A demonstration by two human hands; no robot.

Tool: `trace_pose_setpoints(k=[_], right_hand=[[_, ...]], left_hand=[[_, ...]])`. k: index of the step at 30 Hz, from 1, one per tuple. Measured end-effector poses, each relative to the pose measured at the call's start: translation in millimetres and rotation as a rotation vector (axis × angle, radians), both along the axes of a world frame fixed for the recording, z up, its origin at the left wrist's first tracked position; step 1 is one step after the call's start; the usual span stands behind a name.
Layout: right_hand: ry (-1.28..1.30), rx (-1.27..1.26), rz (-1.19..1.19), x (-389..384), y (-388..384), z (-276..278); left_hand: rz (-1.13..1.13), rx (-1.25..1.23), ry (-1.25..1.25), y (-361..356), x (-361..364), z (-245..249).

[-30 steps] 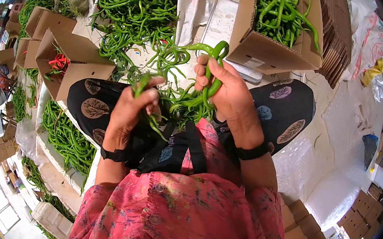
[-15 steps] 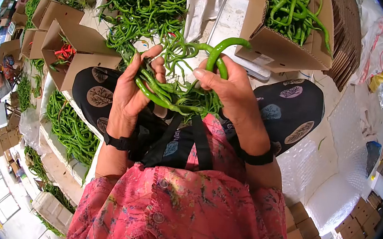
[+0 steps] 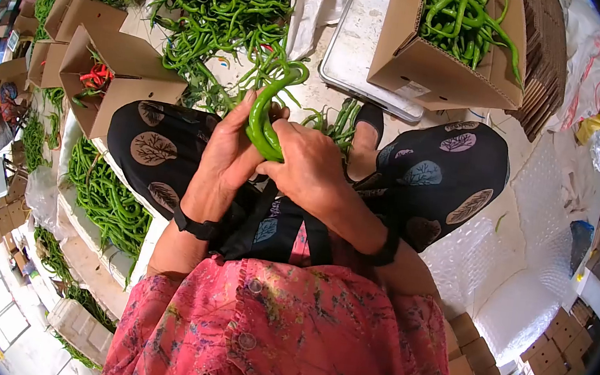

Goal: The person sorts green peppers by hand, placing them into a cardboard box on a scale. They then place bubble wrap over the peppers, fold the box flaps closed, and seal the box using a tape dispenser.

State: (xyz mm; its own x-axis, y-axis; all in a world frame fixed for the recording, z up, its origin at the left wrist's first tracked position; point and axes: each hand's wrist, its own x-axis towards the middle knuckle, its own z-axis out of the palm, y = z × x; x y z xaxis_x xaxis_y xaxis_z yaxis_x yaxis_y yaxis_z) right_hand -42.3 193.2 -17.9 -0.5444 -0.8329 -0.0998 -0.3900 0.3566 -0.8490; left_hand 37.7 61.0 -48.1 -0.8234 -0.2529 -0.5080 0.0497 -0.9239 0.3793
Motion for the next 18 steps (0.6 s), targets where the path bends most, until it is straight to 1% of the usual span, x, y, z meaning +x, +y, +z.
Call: trace_pose_setpoints(k=[1,2,3,5,6,7,9,10,12,13,15,17,18], right_hand=[[0.083,0.024,0.019,2.2,-0.8,-14.3],[0.009,0.035,0.054,-1.4,1.8,-21.6],[0.008,0.037,0.054,-9.2,3.7,-17.9],[-0.838,-0.020,-0.009,-30.4,6.3,0.0],[-0.955,-0.111,0.012,-41.0,8.0,4.3],[-0.967,-0.110,0.015,-49.0,12.0,4.4],[-1.092,-0.221,0.037,-60.9,14.2,12.4],[-1.084,-0.221,0.030,-65.2,16.0,10.0],[-1.202,-0.208,-0.064,-70.6,18.2,3.2],[-1.198,-0.208,-0.067,-72.6,18.5,5.0],[-1.306,-0.315,-0.111,-76.3,18.7,9.8],[-1.342,-0.318,-0.130,-82.3,20.4,8.2],[-1.341,-0.334,-0.117,-84.4,20.2,9.8]], left_hand=[[-0.001,0.002,0.002,0.7,0.5,-1.1],[-0.010,-0.009,0.031,0.9,0.9,-2.6],[-0.019,-0.020,0.058,1.6,2.2,-3.4],[0.022,-0.012,0.011,2.9,4.5,5.1],[-0.061,-0.085,0.000,1.8,6.2,9.4],[-0.147,-0.158,-0.010,-0.3,7.0,11.2],[-0.179,-0.126,0.029,-5.3,9.5,1.3],[-0.161,-0.126,0.043,-5.7,9.4,0.6],[-0.103,-0.145,0.021,-6.6,7.1,-2.5],[-0.096,-0.191,0.016,-9.0,7.2,-6.4],[-0.129,-0.422,-0.155,-10.3,6.4,-17.2],[-0.453,-1.279,-0.175,-12.1,14.1,-47.7],[-0.530,-1.419,-0.219,-4.6,10.9,-48.7]])
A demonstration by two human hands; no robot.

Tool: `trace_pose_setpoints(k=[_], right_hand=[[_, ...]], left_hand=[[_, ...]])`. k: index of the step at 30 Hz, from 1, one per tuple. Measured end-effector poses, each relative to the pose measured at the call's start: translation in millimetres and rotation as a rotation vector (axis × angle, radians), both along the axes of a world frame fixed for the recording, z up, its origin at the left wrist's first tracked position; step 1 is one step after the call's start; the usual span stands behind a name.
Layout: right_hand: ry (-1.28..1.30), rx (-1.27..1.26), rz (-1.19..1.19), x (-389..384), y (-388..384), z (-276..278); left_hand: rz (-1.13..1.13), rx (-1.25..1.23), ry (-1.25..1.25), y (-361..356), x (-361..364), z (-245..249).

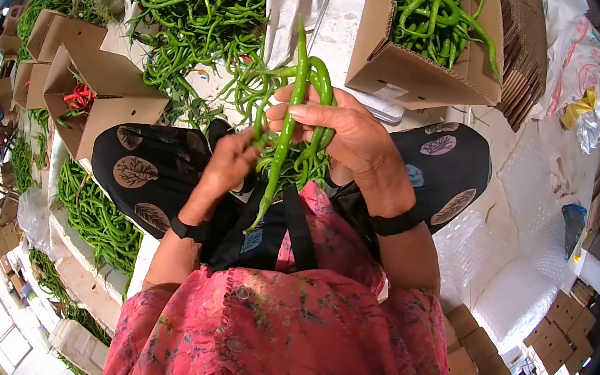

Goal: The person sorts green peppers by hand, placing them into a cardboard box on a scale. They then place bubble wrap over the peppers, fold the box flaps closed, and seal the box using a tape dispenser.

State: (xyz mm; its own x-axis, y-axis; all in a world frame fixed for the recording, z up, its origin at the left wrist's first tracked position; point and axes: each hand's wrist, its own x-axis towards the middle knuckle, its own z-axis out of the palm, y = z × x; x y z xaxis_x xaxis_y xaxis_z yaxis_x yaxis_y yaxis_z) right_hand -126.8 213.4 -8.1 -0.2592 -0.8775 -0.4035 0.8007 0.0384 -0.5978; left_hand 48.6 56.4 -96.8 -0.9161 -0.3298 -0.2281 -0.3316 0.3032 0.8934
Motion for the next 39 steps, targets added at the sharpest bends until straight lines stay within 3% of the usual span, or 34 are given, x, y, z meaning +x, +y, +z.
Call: trace_pose_setpoints(k=[1,3,7,9,10,11,15,17,18,20,23,27,30,35,39], right_hand=[[0.004,-0.022,-0.001,-3.5,-0.5,1.4],[0.020,-0.055,-0.005,-9.1,2.5,1.6],[0.035,-0.067,-0.079,-10.5,11.3,22.0],[0.018,-0.087,-0.100,-14.1,15.5,27.1],[0.043,-0.085,-0.126,-14.7,14.6,30.9],[0.049,-0.087,-0.132,-16.8,14.6,31.9],[0.044,-0.158,-0.238,-24.8,15.2,29.4],[-0.157,-0.352,-0.288,-31.9,14.8,16.4],[-0.210,-0.435,-0.335,-31.2,9.5,15.5],[-0.296,-0.501,-0.347,-32.6,3.7,12.8],[-0.399,-0.571,-0.358,-32.5,-2.2,11.6],[-0.389,-0.520,-0.404,-28.3,-10.7,5.1],[-0.236,-0.415,-0.401,-29.2,-11.9,5.6],[-0.252,-0.429,-0.443,-26.4,-21.1,11.5],[-0.195,-0.361,-0.513,-27.2,-24.1,15.1]], left_hand=[[-0.188,-0.230,-0.125,4.3,-0.9,6.1],[-0.170,-0.041,-0.192,18.5,-1.0,-2.7],[-0.151,-0.073,-0.151,23.1,5.8,-33.1],[-0.236,-0.276,-0.098,23.3,6.8,-36.3],[-0.161,-0.446,-0.071,30.1,4.9,-20.6],[-0.166,-0.449,-0.064,28.7,-0.4,-7.6],[0.020,0.236,-0.150,18.9,-14.6,28.1],[0.078,0.520,-0.065,16.1,-23.5,50.0],[0.075,0.518,-0.066,15.5,-28.5,62.0],[0.194,0.980,0.086,17.3,-39.0,83.5],[0.041,1.182,0.095,17.8,-45.2,99.3],[0.084,1.026,0.081,26.9,-42.4,102.1],[0.180,1.105,0.098,23.2,-40.8,103.4],[0.185,1.046,0.112,17.8,-46.0,97.1],[0.223,1.177,0.101,24.8,-49.8,108.7]])
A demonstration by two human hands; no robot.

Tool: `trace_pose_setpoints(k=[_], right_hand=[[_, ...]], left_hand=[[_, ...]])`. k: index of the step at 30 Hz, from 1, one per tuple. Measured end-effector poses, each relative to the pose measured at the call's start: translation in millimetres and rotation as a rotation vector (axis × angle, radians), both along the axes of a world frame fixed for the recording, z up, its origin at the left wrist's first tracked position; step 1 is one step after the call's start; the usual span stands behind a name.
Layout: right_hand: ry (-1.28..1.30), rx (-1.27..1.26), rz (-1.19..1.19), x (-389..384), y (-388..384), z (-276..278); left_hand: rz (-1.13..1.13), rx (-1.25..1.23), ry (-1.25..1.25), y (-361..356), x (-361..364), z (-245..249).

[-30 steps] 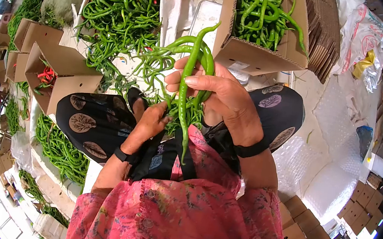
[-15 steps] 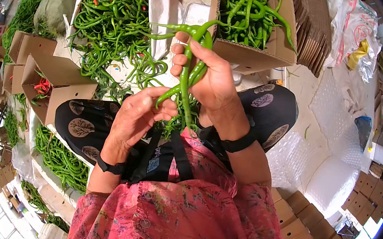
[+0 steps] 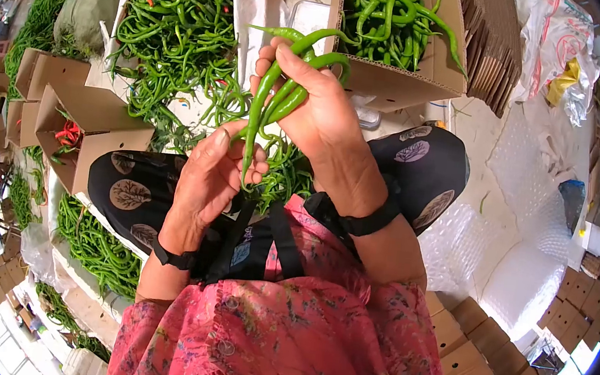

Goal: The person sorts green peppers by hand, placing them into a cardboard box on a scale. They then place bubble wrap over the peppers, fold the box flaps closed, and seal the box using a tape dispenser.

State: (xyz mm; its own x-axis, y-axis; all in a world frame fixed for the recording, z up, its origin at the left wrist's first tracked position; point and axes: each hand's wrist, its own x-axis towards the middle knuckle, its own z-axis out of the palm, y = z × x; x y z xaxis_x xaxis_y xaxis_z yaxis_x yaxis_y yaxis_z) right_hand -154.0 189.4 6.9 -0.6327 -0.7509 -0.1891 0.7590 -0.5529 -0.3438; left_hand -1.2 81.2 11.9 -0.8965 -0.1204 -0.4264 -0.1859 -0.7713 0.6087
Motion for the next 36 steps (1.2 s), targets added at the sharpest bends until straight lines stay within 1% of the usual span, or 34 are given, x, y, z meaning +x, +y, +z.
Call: trace_pose_setpoints(k=[1,2,3,4,5,6,8,15,17,18,20,22,23,24,25,26,27,28,29,30,31,32,33,34,35,36], right_hand=[[0.026,0.004,-0.012,-0.1,0.1,-2.4],[0.053,0.008,-0.023,0.2,0.2,-3.9],[0.051,0.008,-0.022,1.6,0.1,-1.2],[0.027,0.075,-0.041,4.1,0.0,4.2],[0.005,0.141,-0.060,5.1,-0.3,7.2],[0.005,0.141,-0.059,4.4,-0.1,6.8],[0.074,0.070,-0.002,3.3,0.6,5.8],[0.167,0.120,-0.008,5.7,-0.4,13.5],[0.318,0.096,0.041,-2.0,3.5,9.2],[0.322,0.095,0.044,-8.8,7.6,16.5],[0.465,0.220,-0.094,-29.9,19.0,45.5],[0.688,0.282,-0.245,-68.1,33.5,73.8],[0.569,0.199,-0.279,-86.2,39.1,88.0],[0.448,0.121,-0.313,-106.2,46.9,98.3],[0.477,0.270,-0.226,-141.1,64.5,101.8],[0.506,0.419,-0.139,-172.0,81.3,99.4],[0.500,0.420,-0.128,-184.9,86.6,91.2],[0.631,0.801,-0.059,-193.5,88.8,80.5],[0.760,1.183,0.020,-201.1,92.6,69.1],[0.947,1.399,-0.042,-205.1,109.2,54.8],[1.144,1.607,-0.109,-199.5,121.1,46.5],[1.278,1.623,-0.139,-171.5,111.9,55.5],[1.409,1.633,-0.171,-130.1,95.7,71.8],[1.318,1.553,-0.070,-86.1,72.0,89.4],[1.188,1.484,0.019,-51.1,51.0,92.3],[1.114,1.342,0.124,-22.6,32.6,84.9]], left_hand=[[-0.007,0.081,0.069,-2.7,2.8,-6.7],[-0.005,0.080,0.068,-2.2,3.8,-6.6],[-0.015,0.056,0.020,-0.8,4.6,-6.4],[-0.025,0.033,-0.028,0.2,5.3,-6.0],[-0.006,0.105,-0.043,-0.4,4.4,-4.0],[-0.005,0.104,-0.043,-1.1,4.5,-4.9],[0.008,0.116,0.073,-2.6,5.6,-7.6],[0.001,0.195,0.056,-4.6,5.7,-4.8],[-0.031,0.073,-0.005,-6.1,6.4,7.9],[-0.028,0.073,-0.001,-8.4,9.1,16.7],[-0.029,-0.214,-0.015,-20.6,21.6,36.5],[-0.004,-0.368,0.050,-49.4,41.7,53.5],[0.034,-0.485,0.190,-69.3,50.7,59.0],[0.143,-0.608,0.119,-85.9,60.9,71.5],[0.222,-0.742,0.140,-109.2,67.4,74.8],[0.277,-0.807,0.168,-131.9,73.0,71.9],[0.328,-0.797,0.100,-153.2,75.5,67.3],[0.326,-0.736,0.024,-175.5,79.0,57.0],[0.329,-0.802,-0.105,-185.2,76.7,42.7],[0.330,-0.866,-0.234,-194.7,75.9,24.1],[0.250,-0.914,-0.274,-207.8,82.6,-4.4],[0.210,-0.798,-0.320,-214.5,88.9,-34.2],[0.193,-0.754,-0.353,-218.9,95.5,-68.0],[0.156,-0.756,-0.441,-217.6,94.9,-101.0],[0.061,-0.794,-0.491,-217.3,91.0,-128.0],[0.038,-0.729,-0.445,-219.2,88.4,-165.7]])
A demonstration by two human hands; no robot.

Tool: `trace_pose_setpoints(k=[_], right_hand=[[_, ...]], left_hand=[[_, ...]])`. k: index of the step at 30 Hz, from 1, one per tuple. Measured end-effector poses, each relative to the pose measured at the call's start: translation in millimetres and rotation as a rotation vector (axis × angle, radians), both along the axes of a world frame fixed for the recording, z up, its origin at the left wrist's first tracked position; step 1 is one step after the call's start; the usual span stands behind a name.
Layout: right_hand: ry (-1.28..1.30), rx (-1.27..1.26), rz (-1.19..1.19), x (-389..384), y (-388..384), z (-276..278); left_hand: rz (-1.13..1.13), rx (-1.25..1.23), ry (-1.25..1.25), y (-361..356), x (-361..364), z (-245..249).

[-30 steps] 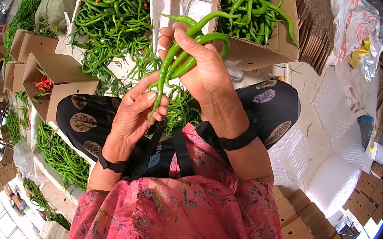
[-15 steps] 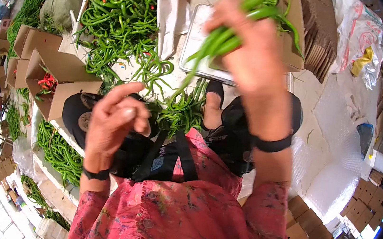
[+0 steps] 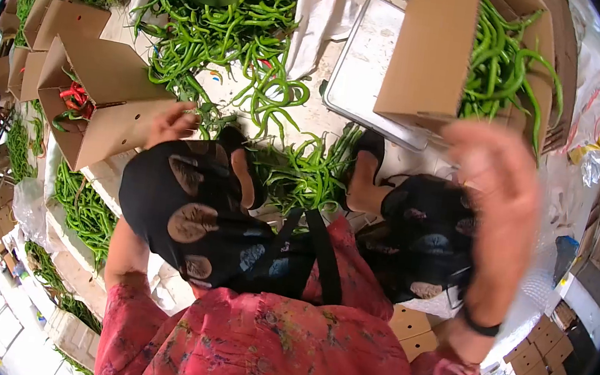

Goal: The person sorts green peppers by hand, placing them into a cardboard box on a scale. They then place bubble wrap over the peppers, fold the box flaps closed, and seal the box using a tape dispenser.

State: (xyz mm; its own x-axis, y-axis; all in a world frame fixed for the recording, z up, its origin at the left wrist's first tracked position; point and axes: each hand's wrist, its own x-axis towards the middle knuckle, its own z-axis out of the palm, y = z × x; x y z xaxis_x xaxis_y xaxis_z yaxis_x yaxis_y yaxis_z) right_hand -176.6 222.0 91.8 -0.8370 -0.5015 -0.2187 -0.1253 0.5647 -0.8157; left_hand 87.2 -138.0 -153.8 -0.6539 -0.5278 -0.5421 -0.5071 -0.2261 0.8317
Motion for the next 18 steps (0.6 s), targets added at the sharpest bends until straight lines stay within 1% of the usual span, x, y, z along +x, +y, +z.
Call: trace_pose_setpoints(k=[1,2,3,4,5,6,8,9,10,11,12,14,15,16,18], right_hand=[[-0.198,-0.030,0.056,23.0,-9.5,-25.3],[-0.228,0.029,0.257,35.8,-29.1,-49.7],[-0.600,-0.052,0.083,50.2,-53.4,-78.9],[-0.815,-0.029,0.033,53.2,-67.0,-127.1],[-0.735,-0.040,0.008,59.6,-75.6,-183.9],[-0.653,-0.049,-0.017,64.9,-82.3,-238.7],[-0.445,0.061,-0.090,63.4,-100.0,-324.2],[-0.452,0.067,-0.091,61.7,-110.9,-350.9],[-0.157,0.162,-0.003,59.9,-122.1,-373.4],[0.139,0.255,0.087,57.0,-133.3,-387.8],[0.134,0.265,0.090,53.6,-146.4,-396.4],[0.183,0.331,0.131,56.8,-172.8,-410.3],[0.269,0.347,0.090,58.2,-184.4,-411.4],[0.255,0.351,0.088,54.8,-189.3,-420.2],[0.225,0.556,0.147,48.9,-197.3,-430.4]], left_hand=[[-0.055,-0.049,0.054,-0.1,-2.1,-41.5],[-0.098,-0.249,0.015,10.6,-16.2,-64.4],[-0.162,-0.350,0.021,15.1,-27.4,-88.5],[-0.179,-0.459,0.091,16.9,-33.8,-126.6],[-0.239,-0.630,0.011,22.7,-49.6,-123.5],[-0.274,-0.732,0.028,23.9,-59.5,-135.8],[-0.347,-0.835,-0.080,22.6,-75.9,-171.6],[-0.349,-0.828,-0.085,22.8,-81.5,-178.9],[-0.364,-0.860,-0.168,23.9,-86.9,-186.0],[-0.380,-0.888,-0.249,25.0,-90.8,-193.2],[-0.382,-0.878,-0.252,24.6,-94.8,-193.9],[-0.337,-0.955,-0.200,23.3,-96.5,-182.3],[-0.284,-0.911,-0.134,24.1,-96.1,-182.2],[-0.294,-0.905,-0.143,25.6,-94.9,-182.7],[-0.390,-0.895,-0.102,31.2,-91.2,-181.1]])
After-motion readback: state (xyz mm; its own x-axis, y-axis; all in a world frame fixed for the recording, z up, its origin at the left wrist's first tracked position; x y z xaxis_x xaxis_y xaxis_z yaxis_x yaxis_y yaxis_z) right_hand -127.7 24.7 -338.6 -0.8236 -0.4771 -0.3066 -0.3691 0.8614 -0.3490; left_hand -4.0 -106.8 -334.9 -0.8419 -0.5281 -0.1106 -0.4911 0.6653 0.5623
